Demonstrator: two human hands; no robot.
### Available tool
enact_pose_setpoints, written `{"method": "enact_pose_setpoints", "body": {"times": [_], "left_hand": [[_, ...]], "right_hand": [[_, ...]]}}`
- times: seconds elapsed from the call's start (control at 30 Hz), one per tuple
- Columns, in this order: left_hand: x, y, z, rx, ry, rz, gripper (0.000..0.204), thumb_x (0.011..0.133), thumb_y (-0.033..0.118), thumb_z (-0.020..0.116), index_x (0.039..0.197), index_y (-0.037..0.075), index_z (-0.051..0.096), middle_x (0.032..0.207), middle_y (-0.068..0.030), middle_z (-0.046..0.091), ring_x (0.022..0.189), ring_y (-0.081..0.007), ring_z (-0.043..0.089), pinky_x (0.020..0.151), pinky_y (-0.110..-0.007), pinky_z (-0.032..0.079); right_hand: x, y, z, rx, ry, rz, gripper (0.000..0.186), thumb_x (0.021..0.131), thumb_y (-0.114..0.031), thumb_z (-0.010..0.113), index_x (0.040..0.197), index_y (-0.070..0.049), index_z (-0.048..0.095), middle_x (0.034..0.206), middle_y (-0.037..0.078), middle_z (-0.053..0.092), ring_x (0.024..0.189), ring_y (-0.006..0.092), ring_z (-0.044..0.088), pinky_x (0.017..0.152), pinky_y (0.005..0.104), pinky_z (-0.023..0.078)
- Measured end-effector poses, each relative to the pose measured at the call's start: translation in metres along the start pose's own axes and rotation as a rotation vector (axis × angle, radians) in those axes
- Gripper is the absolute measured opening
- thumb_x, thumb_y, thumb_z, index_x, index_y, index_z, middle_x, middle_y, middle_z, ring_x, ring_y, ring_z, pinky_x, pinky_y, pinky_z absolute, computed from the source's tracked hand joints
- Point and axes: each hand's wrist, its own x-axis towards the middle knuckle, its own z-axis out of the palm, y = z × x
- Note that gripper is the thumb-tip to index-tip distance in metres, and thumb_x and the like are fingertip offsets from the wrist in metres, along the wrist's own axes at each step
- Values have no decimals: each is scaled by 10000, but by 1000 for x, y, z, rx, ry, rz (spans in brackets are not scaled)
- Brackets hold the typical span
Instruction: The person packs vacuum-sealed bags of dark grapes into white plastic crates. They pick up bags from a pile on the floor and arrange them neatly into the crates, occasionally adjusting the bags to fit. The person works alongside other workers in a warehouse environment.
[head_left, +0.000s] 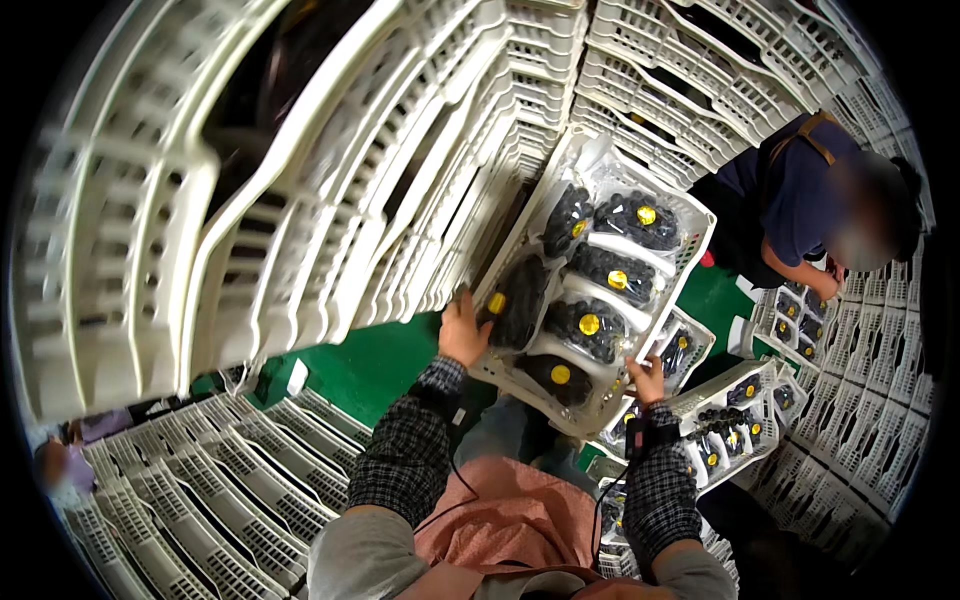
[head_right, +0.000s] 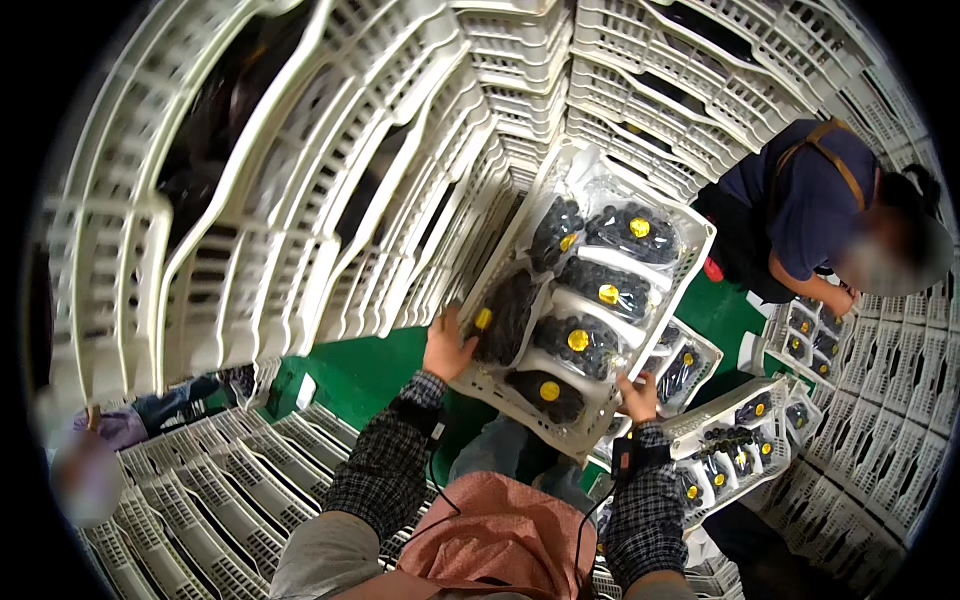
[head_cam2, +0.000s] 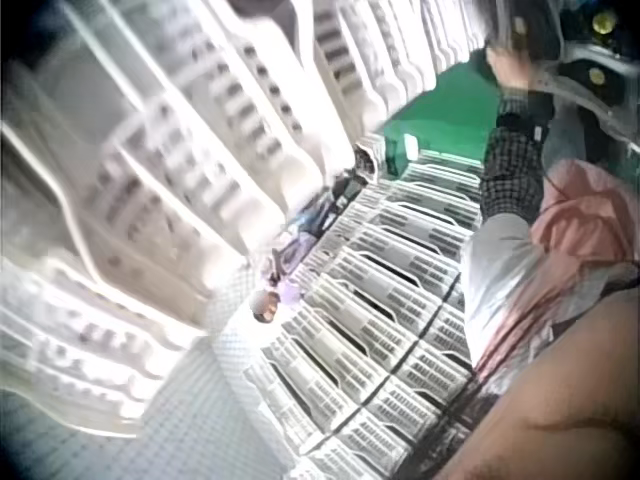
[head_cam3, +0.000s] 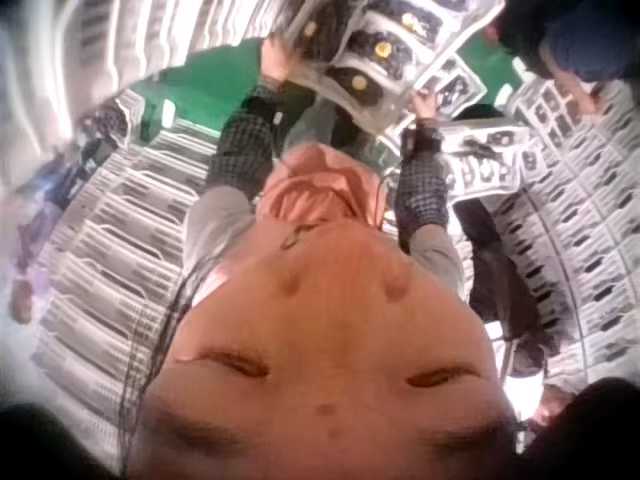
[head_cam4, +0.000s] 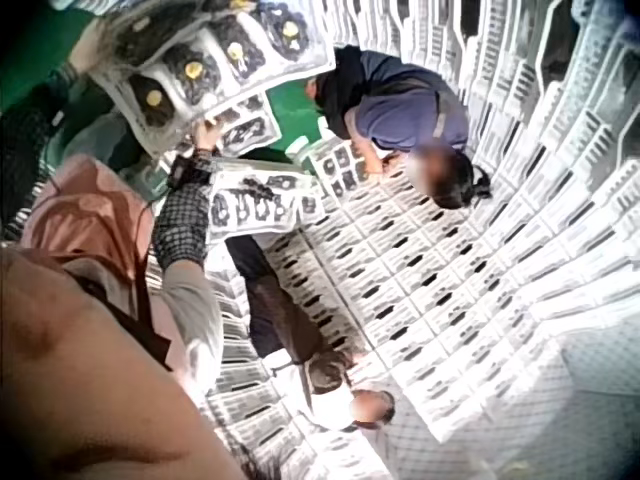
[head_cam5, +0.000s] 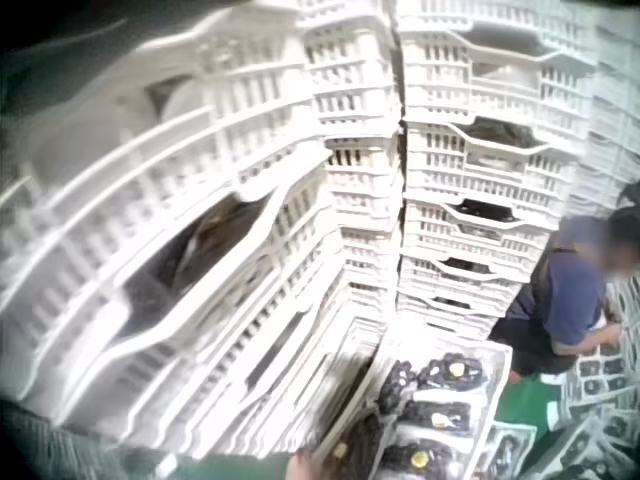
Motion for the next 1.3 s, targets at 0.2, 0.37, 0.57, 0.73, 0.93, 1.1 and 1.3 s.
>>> {"method": "enact_pose_setpoints", "body": {"times": [0.2, 0.37, 0.57, 0.73, 0.93, 1.1, 1.3], "left_hand": [[-55, -34, 38, -604, 100, -458, 978, 732, 477, 698, 1391, -15, 168, 1288, -316, 360, 1100, -445, 447, 884, -502, 401], [-67, 2, 116, -1568, 27, -674, 758, 729, 313, 721, 1312, 122, 276, 1212, -143, 453, 1024, -352, 495, 758, -568, 437], [-55, 22, 141, -1091, 431, -605, 554, 683, 241, 691, 1117, 14, 432, 939, -241, 603, 911, -409, 579, 798, -428, 457], [-63, 24, 116, -1087, 329, -460, 604, 693, 139, 677, 1154, -13, 318, 940, -287, 580, 864, -442, 580, 748, -452, 481], [-83, 20, 123, -1210, 353, -471, 568, 682, 122, 672, 1122, 17, 330, 1010, -275, 561, 921, -459, 547, 790, -465, 462], [-92, 13, 133, -1175, 412, -456, 699, 656, 191, 750, 1182, 41, 314, 1037, -252, 556, 951, -415, 547, 804, -436, 444], [-105, 46, 159, -1247, 366, -508, 699, 682, 160, 680, 1223, -29, 279, 1082, -270, 537, 964, -410, 555, 813, -440, 453]], "right_hand": [[19, 62, 0, -389, 94, -240, 657, 744, -158, 679, 1284, -95, 310, 1089, 149, 521, 829, 278, 588, 556, 400, 538], [-16, 44, 10, -220, 40, 18, 674, 738, -3, 606, 1299, -106, 246, 1107, 167, 483, 916, 314, 550, 565, 479, 530], [-4, 25, 25, -116, -87, -165, 740, 677, 85, 579, 1323, 0, 228, 1081, 174, 508, 911, 297, 555, 703, 418, 500], [-27, 25, 15, -222, 2, -160, 697, 692, 81, 557, 1318, -15, 267, 1095, 148, 501, 909, 277, 566, 710, 373, 505], [-36, 32, 13, -279, -97, -210, 555, 713, 64, 535, 1225, -64, 363, 1024, 131, 539, 800, 258, 599, 542, 359, 529], [-19, 41, 5, -471, 20, -48, 631, 752, -9, 561, 1309, -96, 278, 1112, 143, 499, 892, 247, 571, 579, 354, 532], [-4, 75, 10, -376, -1, -532, 834, 669, 71, 593, 1357, 56, 122, 1272, 191, 347, 1082, 252, 441, 891, 316, 407]]}}
